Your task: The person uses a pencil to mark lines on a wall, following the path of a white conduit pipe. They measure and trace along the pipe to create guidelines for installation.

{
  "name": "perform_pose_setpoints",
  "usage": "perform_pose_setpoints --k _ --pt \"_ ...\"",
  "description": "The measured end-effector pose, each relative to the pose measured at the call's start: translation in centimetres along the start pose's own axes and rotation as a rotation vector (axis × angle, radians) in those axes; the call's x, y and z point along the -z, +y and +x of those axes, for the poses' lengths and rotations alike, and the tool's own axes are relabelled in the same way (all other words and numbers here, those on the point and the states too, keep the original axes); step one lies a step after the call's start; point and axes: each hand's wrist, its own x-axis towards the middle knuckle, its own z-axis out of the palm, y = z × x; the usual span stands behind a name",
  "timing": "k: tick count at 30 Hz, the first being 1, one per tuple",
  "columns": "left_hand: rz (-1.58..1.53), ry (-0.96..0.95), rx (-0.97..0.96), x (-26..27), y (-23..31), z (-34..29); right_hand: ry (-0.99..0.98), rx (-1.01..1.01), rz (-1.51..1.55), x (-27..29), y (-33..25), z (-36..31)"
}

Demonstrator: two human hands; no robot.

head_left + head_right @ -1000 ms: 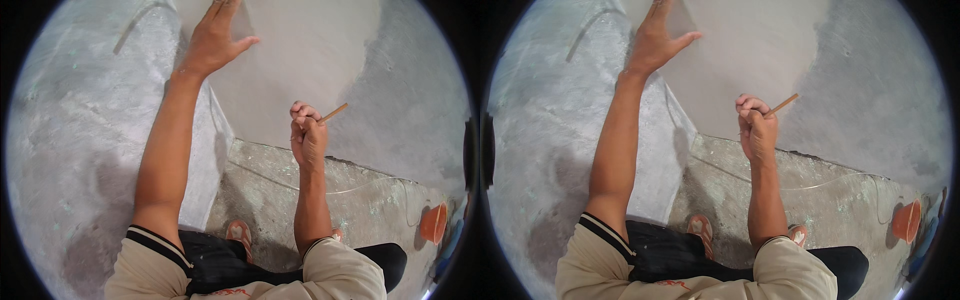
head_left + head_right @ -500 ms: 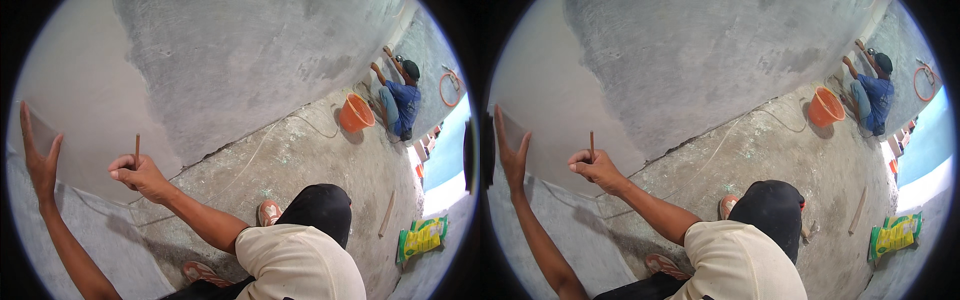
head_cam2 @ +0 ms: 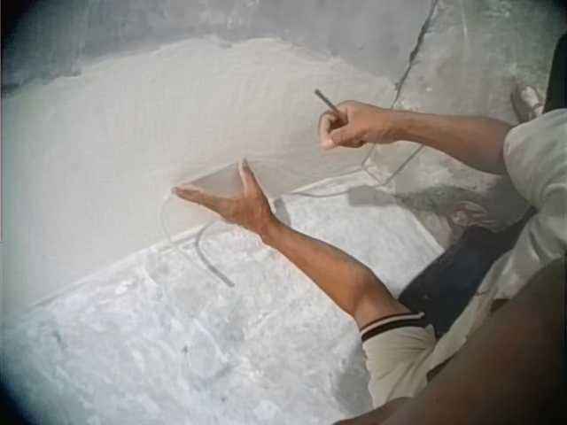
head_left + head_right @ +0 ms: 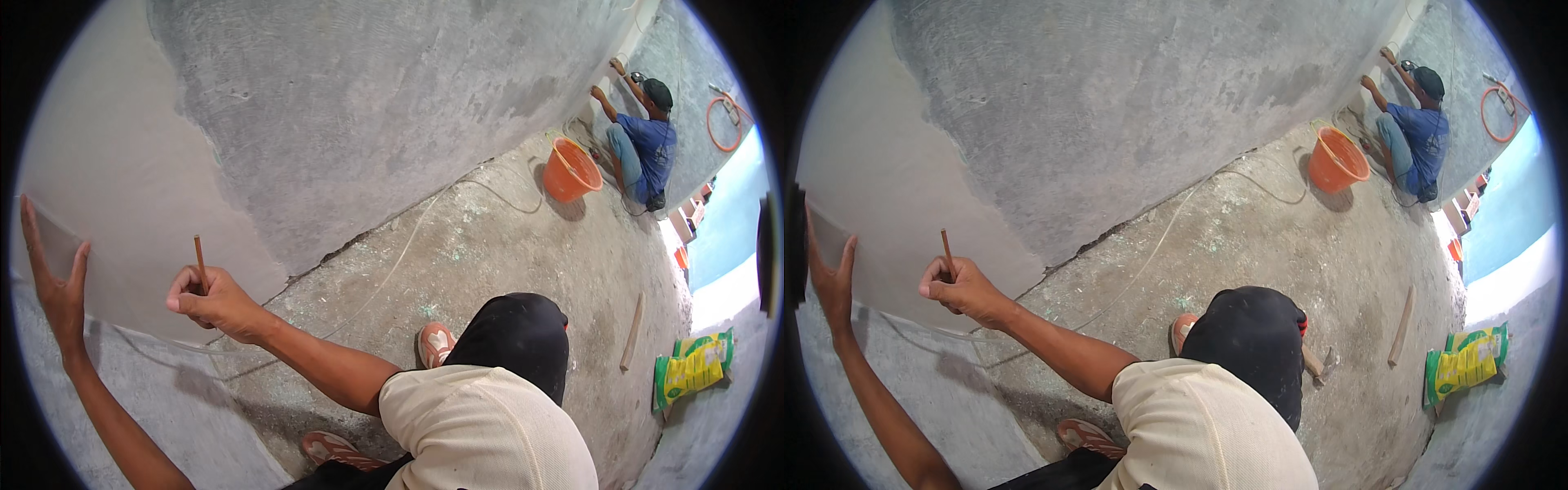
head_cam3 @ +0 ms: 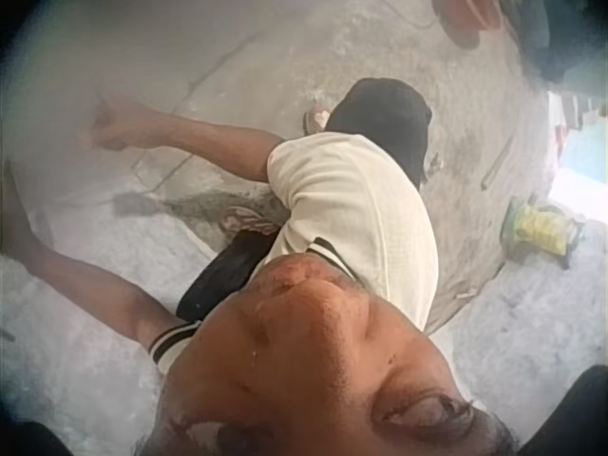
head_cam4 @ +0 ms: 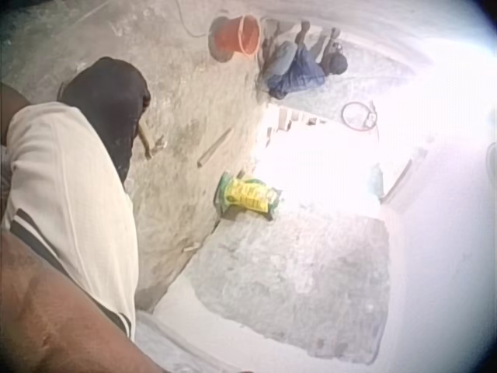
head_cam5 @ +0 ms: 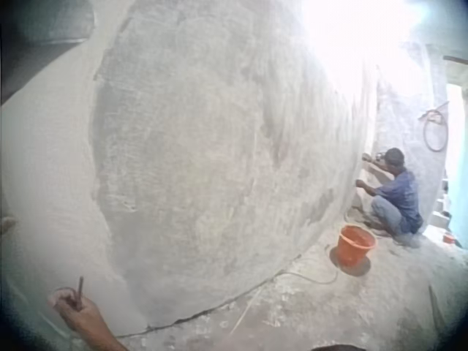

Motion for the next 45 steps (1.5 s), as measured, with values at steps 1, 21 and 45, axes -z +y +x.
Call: perform_pose_setpoints --k 1,21,45 --pt "0.006 0.000 0.000 0.0 -0.2 -0.2 -0.008 0.024 -0.019 -0.2 -0.2 -0.1" --pt "0.029 0.030 -0.021 0.0 0.1 -0.3 -0.018 -0.053 0.139 0.2 0.3 0.1" --pt "0.018 0.019 0.023 -0.1 -0.4 -0.8 -0.023 0.003 0.147 0.1 0.8 0.5"
